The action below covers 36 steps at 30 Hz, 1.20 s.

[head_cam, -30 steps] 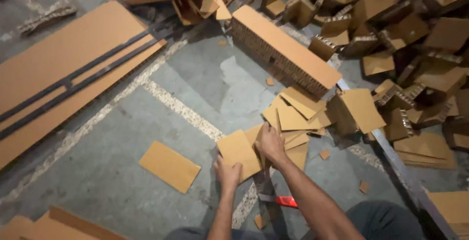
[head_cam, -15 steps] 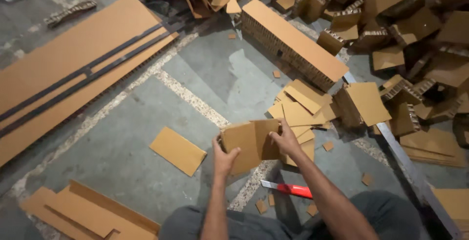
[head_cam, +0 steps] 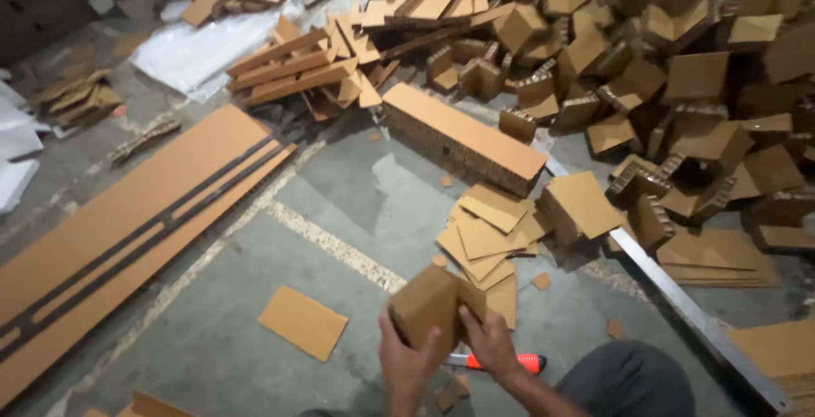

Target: The person sits on the floor and uses a red utility knife to cut flat cardboard sheets into smaller rectangular pieces. They repeatedly cut, stack, and reposition the pieces, accumulating a pile of cut cardboard on the floor.

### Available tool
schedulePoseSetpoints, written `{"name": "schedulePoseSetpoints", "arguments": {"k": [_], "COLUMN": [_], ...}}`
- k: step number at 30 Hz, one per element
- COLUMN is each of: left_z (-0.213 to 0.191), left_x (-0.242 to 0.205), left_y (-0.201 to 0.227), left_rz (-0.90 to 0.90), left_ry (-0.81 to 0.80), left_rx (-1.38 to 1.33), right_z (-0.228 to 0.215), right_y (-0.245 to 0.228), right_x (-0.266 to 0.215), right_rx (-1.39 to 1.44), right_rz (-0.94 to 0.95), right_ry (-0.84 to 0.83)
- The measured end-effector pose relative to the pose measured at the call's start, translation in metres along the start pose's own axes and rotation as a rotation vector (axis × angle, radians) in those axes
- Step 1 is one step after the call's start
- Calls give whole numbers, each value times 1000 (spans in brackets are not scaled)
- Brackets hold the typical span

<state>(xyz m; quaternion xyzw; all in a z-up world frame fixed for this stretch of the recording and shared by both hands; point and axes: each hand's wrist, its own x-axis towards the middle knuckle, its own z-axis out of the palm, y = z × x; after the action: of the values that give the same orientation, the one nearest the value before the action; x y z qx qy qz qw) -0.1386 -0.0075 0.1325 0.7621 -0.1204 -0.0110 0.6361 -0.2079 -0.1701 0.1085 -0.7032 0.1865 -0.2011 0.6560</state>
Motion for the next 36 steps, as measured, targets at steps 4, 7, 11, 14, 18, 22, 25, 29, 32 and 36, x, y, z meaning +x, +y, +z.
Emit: {"name": "schedulePoseSetpoints", "arguments": {"k": [4,7,11,14,18,22,25,29,32,36], "left_z": [42,74,74,38,8,10,-8,-32,-42,-56], "left_x": [-44,-61,-63,-45,-34,-30,-30,-32,-34,-34], "left_y": [-11,-17,-26,-32,-41,-43,-44,-50,-46,-33], "left_rz": [59,130,136,166,111,55,22,-3,-12,-16], "left_ry": [237,374,364,271,57,-160,-284,-411,-489,-592], "left_rx": [35,-6,-169,-200,-136,-63,-7,59,107,154], "right_z": [-8,-11,-24,-71,-120,-112,-115,-152,-165,-164], "right_y": [11,-1,-21,-33,-32,-37,-54,-89,-109,-122], "right_x": [-11,-9,-14,2,13,-3,-13,-5,-11,-31], "right_rx": [35,39,49,244,413,592,552,226,-63,-450], "right_rz": [-61,-300,-155,21,20,48,-17,-96,-488,-412], "right_ry": [68,128,21,-228,-534,-754,-737,-699,-584,-756]}}
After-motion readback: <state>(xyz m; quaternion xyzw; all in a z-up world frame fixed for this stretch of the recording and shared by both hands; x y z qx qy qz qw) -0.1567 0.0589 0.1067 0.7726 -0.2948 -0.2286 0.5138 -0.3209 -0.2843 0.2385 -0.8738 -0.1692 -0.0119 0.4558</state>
